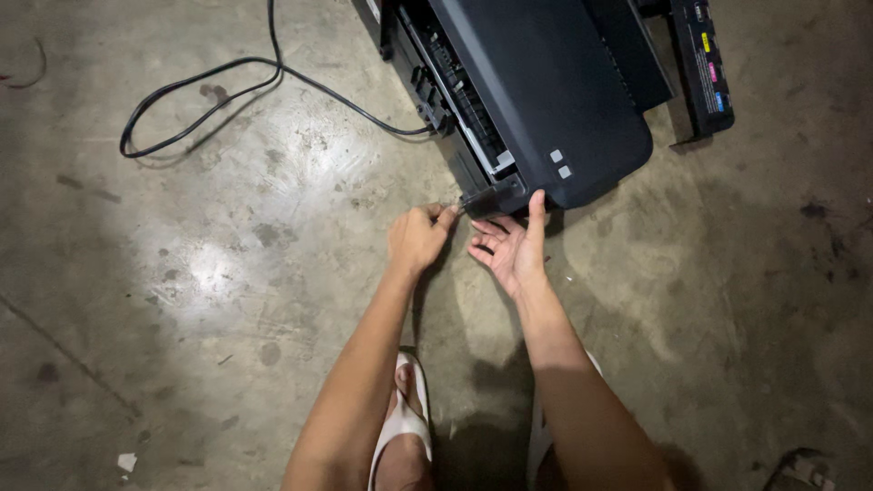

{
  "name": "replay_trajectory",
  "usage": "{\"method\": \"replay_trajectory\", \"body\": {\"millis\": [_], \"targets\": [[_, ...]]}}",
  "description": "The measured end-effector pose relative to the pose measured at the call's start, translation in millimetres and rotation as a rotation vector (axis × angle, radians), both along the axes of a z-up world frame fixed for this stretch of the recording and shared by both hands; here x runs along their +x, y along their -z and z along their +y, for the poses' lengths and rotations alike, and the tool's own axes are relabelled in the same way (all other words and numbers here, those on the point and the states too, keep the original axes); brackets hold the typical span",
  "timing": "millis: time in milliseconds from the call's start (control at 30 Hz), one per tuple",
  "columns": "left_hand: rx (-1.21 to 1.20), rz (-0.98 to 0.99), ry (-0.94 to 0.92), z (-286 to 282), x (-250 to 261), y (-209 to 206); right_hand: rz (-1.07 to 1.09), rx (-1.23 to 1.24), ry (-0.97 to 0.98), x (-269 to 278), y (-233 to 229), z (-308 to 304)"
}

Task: The person uses a screwdriver to remove and reattach screws on the exterior casing of an Epson printer. They work on multiple sides of the device, removing the top cover and then securing the front and side panels.

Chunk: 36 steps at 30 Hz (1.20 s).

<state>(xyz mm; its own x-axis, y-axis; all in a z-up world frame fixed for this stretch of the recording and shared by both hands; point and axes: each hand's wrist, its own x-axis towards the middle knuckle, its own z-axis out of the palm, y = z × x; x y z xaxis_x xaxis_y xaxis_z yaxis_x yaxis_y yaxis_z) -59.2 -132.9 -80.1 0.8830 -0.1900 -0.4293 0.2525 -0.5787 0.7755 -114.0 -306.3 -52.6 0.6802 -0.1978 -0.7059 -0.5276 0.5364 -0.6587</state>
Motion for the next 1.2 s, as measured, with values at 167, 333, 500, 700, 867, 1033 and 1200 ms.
{"method": "replay_trajectory", "body": {"millis": [167,333,500,700,867,1033,1200], "targets": [[-0.017,-0.001,-0.040,0,1,-6,0.042,-0.024,0.012,1,2,-3],[0.046,-0.053,0.066,-1,0,-9,-0.005,0.020,0.099,1,14,-10],[0.051,-0.149,0.097,-8,-1,-6,-0.011,0.128,0.181,1,20,-14],[0.047,-0.088,0.100,-11,7,-3,0.010,0.185,0.196,2,15,-20],[0.019,-0.146,0.116,-8,4,-3,-0.003,0.176,0.170,1,11,-21],[0.015,-0.172,0.122,-8,3,-2,0.016,0.171,0.188,3,9,-21],[0.025,-0.203,0.127,-8,2,2,0.003,0.190,0.179,3,10,-24]]}}
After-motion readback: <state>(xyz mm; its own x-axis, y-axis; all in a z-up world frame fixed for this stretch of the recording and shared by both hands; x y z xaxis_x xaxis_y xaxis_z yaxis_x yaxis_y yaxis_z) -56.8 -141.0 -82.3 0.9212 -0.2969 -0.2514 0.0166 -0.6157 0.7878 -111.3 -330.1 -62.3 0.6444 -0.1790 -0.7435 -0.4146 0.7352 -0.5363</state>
